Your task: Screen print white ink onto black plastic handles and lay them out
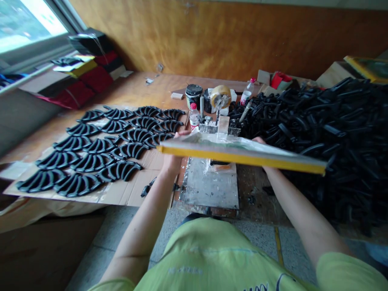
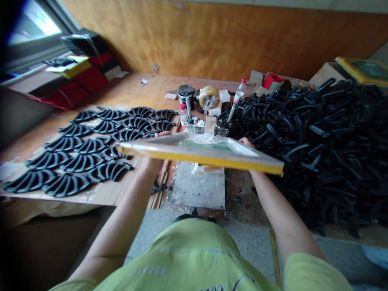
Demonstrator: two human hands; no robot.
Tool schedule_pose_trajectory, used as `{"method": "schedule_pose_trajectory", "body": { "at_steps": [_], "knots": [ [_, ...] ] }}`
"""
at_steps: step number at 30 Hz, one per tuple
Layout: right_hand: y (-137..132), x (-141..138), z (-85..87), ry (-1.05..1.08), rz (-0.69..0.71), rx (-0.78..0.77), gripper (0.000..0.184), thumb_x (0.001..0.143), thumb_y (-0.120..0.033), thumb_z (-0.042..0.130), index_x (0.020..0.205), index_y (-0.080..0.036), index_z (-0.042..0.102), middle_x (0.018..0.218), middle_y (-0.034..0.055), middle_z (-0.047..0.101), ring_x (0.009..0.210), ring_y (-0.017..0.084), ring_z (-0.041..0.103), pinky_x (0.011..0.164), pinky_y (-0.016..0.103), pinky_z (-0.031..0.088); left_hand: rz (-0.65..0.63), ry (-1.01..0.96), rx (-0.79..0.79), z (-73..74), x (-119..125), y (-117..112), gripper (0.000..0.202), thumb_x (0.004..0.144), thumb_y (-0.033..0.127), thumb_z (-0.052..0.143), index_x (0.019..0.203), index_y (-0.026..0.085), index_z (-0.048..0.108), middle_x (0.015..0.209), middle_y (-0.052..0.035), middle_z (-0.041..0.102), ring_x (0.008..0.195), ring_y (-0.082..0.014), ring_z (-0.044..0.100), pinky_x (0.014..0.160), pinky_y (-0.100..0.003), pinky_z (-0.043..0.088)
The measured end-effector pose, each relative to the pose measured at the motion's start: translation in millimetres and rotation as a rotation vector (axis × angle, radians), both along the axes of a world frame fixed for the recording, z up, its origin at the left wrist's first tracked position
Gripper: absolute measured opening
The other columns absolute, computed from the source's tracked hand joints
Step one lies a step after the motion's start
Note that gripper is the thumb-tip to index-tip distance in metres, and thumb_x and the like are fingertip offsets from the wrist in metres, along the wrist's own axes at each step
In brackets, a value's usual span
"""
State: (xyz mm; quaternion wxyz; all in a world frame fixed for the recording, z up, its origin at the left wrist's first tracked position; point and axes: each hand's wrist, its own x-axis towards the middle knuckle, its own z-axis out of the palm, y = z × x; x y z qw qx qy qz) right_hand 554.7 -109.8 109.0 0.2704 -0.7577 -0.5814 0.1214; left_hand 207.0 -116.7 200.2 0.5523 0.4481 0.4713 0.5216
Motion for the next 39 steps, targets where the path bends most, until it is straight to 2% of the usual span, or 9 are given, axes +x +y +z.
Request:
{"method": "schedule_pose_trajectory", "body": {
  "at_steps": [5, 10, 14, 16, 21, 25, 29, 33, 39],
  "knots": [
    [-38, -58, -36.4, -0.119, 0.441, -0.021, 0.031, 0.08, -0.025, 0.069, 0.11, -0.019, 0.063, 0.109, 0.0088, 0.065, 0.106, 0.025, 0.056, 0.091, 0.038, 0.044, 0.095, -0.107, -0.013, -11.2, 19, 3, 0.054, 0.087, 0.061, 0.048, 0.117, 0.017, 0.058, 0.09, -0.0059, 0.069, 0.075, -0.015, 0.066, 0.057, -0.021, 0.051],
    [-71, -132, -18.0, -0.238, 0.481, 0.089, 0.014, 0.09, -0.029, 0.058, 0.097, -0.019, 0.065, 0.097, 0.0096, 0.062, 0.099, 0.025, 0.052, 0.089, 0.038, 0.042, -0.216, -0.093, -0.534, -78.0, 33, -69, 0.057, 0.083, 0.061, 0.056, 0.117, 0.015, 0.056, 0.096, -0.0128, 0.072, 0.077, -0.021, 0.069, 0.053, -0.026, 0.053],
    [-102, -150, -13.2, -0.254, 0.89, 0.177, 0.019, 0.096, -0.029, 0.049, 0.103, -0.023, 0.066, 0.094, 0.0055, 0.064, 0.096, 0.02, 0.053, 0.086, 0.033, 0.042, -0.083, -0.099, -0.633, -122.3, 11, -113, 0.042, 0.086, 0.055, 0.054, 0.1, 0.015, 0.06, 0.091, -0.0112, 0.072, 0.078, -0.0223, 0.071, 0.053, -0.025, 0.052],
    [-107, -117, -17.4, -0.283, 0.802, 0.13, 0.02, 0.096, -0.027, 0.048, 0.104, -0.024, 0.067, 0.093, 0.005, 0.065, 0.094, 0.02, 0.054, 0.084, 0.032, 0.043, 0.087, -0.027, -0.624, -141.5, -22, -125, 0.04, 0.091, 0.052, 0.045, 0.098, 0.016, 0.06, 0.092, -0.0104, 0.073, 0.078, -0.0219, 0.072, 0.053, -0.026, 0.052],
    [-101, 34, -33.8, -0.467, -0.067, -0.128, 0.024, 0.091, -0.02, 0.051, 0.109, -0.018, 0.067, 0.101, 0.0154, 0.064, 0.097, 0.026, 0.057, 0.077, 0.035, 0.045, 0.548, 0.136, -0.753, -187.7, -122, -138, 0.044, 0.096, 0.045, 0.025, 0.089, 0.016, 0.058, 0.07, -0.008, 0.069, 0.065, -0.0197, 0.07, 0.057, -0.028, 0.055],
    [-99, 94, -47.9, -0.39, -0.172, -0.341, 0.031, 0.086, -0.021, 0.056, 0.116, -0.021, 0.065, 0.1, 0.0139, 0.068, 0.092, 0.026, 0.064, 0.074, 0.034, 0.048, 0.523, 0.25, -0.832, -204.2, -159, -125, 0.04, 0.091, 0.049, 0.036, 0.091, 0.016, 0.059, 0.06, -0.0071, 0.065, 0.057, -0.0213, 0.066, 0.053, -0.031, 0.054],
    [-98, 100, -54.3, -0.144, -0.164, -0.383, 0.025, 0.077, -0.023, 0.065, 0.102, -0.021, 0.069, 0.088, 0.0089, 0.072, 0.08, 0.023, 0.068, 0.074, 0.034, 0.052, 0.494, 0.333, -0.791, -200.6, -157, -112, 0.047, 0.093, 0.049, 0.03, 0.097, 0.013, 0.06, 0.059, -0.0085, 0.064, 0.056, -0.0212, 0.066, 0.053, -0.03, 0.054],
    [-92, 87, -51.3, 0.391, -0.19, -0.313, 0.034, 0.069, -0.039, 0.074, 0.095, -0.018, 0.068, 0.082, 0.0085, 0.072, 0.058, 0.019, 0.067, 0.056, 0.031, 0.054, 0.568, 0.366, -0.746, -201.7, -148, -123, 0.06, 0.095, 0.05, 0.018, 0.102, 0.009, 0.06, 0.068, -0.013, 0.066, 0.06, -0.0204, 0.068, 0.056, -0.03, 0.055],
    [-55, -14, -25.4, 0.446, -0.01, -0.194, 0.039, 0.068, -0.052, 0.073, 0.089, -0.019, 0.07, 0.076, 0.0071, 0.073, 0.056, 0.019, 0.066, 0.053, 0.03, 0.053, 0.506, 0.419, -0.796, -210.2, -154, -123, 0.061, 0.09, 0.06, 0.029, 0.09, 0.009, 0.065, 0.07, -0.0181, 0.068, 0.062, -0.0258, 0.068, 0.055, -0.034, 0.054]
  ]
}}
